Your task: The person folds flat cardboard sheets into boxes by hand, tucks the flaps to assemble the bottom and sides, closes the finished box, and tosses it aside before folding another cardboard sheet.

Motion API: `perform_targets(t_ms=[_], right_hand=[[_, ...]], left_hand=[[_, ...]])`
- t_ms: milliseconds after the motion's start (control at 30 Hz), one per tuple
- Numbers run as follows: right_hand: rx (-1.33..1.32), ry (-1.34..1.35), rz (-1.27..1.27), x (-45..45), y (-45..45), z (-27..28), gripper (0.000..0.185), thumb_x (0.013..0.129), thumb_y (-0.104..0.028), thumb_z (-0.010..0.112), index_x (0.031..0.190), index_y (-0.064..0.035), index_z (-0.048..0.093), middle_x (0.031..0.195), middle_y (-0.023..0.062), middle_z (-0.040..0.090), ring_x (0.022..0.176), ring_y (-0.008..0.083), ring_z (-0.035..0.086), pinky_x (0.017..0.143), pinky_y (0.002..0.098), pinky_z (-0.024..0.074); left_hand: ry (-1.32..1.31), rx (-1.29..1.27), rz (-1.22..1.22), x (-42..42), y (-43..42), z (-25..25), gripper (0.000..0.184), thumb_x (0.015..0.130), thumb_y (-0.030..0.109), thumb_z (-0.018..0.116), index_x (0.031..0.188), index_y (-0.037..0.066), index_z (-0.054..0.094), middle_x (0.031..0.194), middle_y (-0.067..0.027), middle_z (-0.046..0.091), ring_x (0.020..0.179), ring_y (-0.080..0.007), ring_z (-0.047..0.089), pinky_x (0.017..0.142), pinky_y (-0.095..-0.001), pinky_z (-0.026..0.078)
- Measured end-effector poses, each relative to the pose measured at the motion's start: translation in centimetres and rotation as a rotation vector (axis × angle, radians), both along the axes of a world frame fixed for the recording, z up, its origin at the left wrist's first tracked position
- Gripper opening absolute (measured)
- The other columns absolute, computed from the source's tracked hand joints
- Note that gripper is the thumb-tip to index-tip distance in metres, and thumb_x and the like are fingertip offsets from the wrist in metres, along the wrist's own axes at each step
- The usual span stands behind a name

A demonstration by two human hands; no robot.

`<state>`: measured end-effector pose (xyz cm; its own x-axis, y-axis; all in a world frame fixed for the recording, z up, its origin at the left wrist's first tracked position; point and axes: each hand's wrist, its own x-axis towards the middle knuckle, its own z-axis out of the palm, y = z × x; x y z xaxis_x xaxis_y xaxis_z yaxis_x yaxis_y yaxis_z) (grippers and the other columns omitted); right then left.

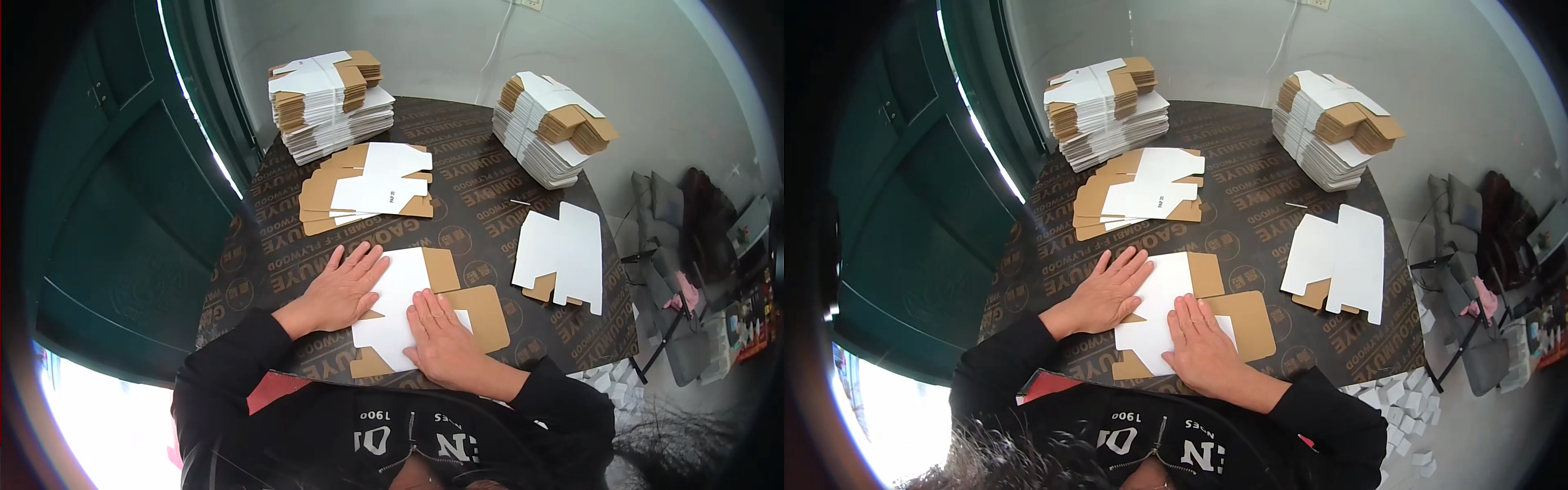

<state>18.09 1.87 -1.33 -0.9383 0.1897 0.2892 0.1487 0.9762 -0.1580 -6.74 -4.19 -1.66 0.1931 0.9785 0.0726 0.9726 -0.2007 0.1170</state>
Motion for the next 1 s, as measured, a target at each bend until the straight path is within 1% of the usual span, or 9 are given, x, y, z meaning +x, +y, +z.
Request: perform_targets(t_ms=[67, 233, 433, 567, 633, 733, 867, 900, 1000], right_hand=[[0.008, -0.013, -0.013, -0.9, -0.5, -0.1, 0.065, 0.09, -0.031, 0.056, 0.129, 0.0178, 0.041, 0.139, 0.0388, 0.037, 0.137, 0.048, 0.03, 0.115, 0.049, 0.0205], [-0.119, -0.017, 0.01, -4.6, -0.2, -1.3, 0.07, 0.092, -0.035, 0.052, 0.136, 0.0167, 0.034, 0.147, 0.0365, 0.027, 0.143, 0.0441, 0.02, 0.118, 0.0477, 0.0127], [-0.119, -0.132, -0.102, -0.8, 1.9, -0.8, 0.07, 0.095, -0.036, 0.045, 0.141, 0.0136, 0.029, 0.152, 0.0302, 0.022, 0.146, 0.0376, 0.015, 0.119, 0.045, 0.0084], [-0.062, -0.19, -0.212, 2.4, 2.8, -0.6, 0.067, 0.096, -0.034, 0.043, 0.141, 0.0134, 0.029, 0.153, 0.0296, 0.023, 0.145, 0.0379, 0.015, 0.119, 0.0462, 0.0092], [-0.043, -0.196, -0.236, 3.7, 2.9, -0.6, 0.066, 0.097, -0.033, 0.041, 0.141, 0.0133, 0.029, 0.152, 0.0295, 0.023, 0.145, 0.0382, 0.016, 0.119, 0.0466, 0.0093], [0.02, -0.204, -0.284, 5.3, 2.9, 0.8, 0.062, 0.096, -0.029, 0.046, 0.14, 0.0122, 0.032, 0.151, 0.0284, 0.027, 0.144, 0.0381, 0.02, 0.118, 0.0453, 0.0146], [0.015, 0.047, -0.285, 6.7, 2.4, 2.1, 0.056, 0.092, -0.023, 0.056, 0.134, 0.01, 0.041, 0.136, 0.0261, 0.048, 0.127, 0.0374, 0.045, 0.106, 0.0417, 0.0355], [0.011, 0.045, -0.28, 6.8, 2.0, 2.5, 0.056, 0.092, -0.023, 0.056, 0.134, 0.01, 0.041, 0.136, 0.0261, 0.048, 0.127, 0.0374, 0.045, 0.106, 0.0417, 0.0355], [-0.273, 0.097, -0.35, 6.8, 0.7, 4.2, 0.048, 0.089, -0.015, 0.058, 0.131, 0.0066, 0.047, 0.118, 0.0209, 0.059, 0.101, 0.0306, 0.056, 0.088, 0.0355, 0.045]], left_hand=[[-0.005, -0.02, 0.021, -0.2, -0.6, 0.2, 0.058, 0.101, 0.034, 0.03, 0.15, 0.004, 0.026, 0.157, -0.0156, 0.022, 0.147, -0.0302, 0.014, 0.118, -0.0524, 0.006], [-0.038, -0.044, 0.029, -0.1, -0.4, 0.4, 0.058, 0.101, 0.034, 0.029, 0.15, 0.004, 0.025, 0.158, -0.0153, 0.021, 0.148, -0.0305, 0.011, 0.118, -0.0547, 0.004], [0.013, -0.007, 0.007, -0.5, -0.5, -0.2, 0.058, 0.101, 0.036, 0.027, 0.15, 0.005, 0.025, 0.158, -0.0153, 0.021, 0.148, -0.0306, 0.011, 0.117, -0.0572, 0.002], [0.008, 0.017, 0.007, -0.7, -0.5, -0.4, 0.059, 0.101, 0.037, 0.026, 0.151, 0.005, 0.024, 0.158, -0.0156, 0.02, 0.148, -0.0305, 0.01, 0.117, -0.058, 0.001], [-0.034, 0.006, -0.007, -0.8, -0.8, -0.2, 0.058, 0.1, 0.033, 0.032, 0.15, 0.005, 0.026, 0.157, -0.016, 0.022, 0.147, -0.0309, 0.012, 0.117, -0.0588, 0.002], [-0.074, 0.008, -0.024, -1.0, -1.4, 0.9, 0.057, 0.099, 0.029, 0.038, 0.149, 0.005, 0.028, 0.157, -0.0165, 0.023, 0.147, -0.0314, 0.014, 0.116, -0.0596, 0.003], [-0.284, 0.001, -0.073, -0.3, -5.4, 4.9, 0.061, 0.09, 0.016, 0.053, 0.146, 0.004, 0.032, 0.154, -0.017, 0.028, 0.143, -0.0344, 0.024, 0.116, -0.0605, 0.011], [-0.285, -0.002, -0.068, 0.0, -6.2, 5.5, 0.061, 0.09, 0.016, 0.053, 0.146, 0.004, 0.032, 0.154, -0.017, 0.028, 0.143, -0.0344, 0.024, 0.116, -0.0605, 0.011], [-0.279, 0.052, -0.118, 1.4, -8.1, 7.2, 0.063, 0.083, 0.011, 0.06, 0.142, 0.005, 0.039, 0.151, -0.0173, 0.033, 0.138, -0.035, 0.033, 0.116, -0.0585, 0.017]])
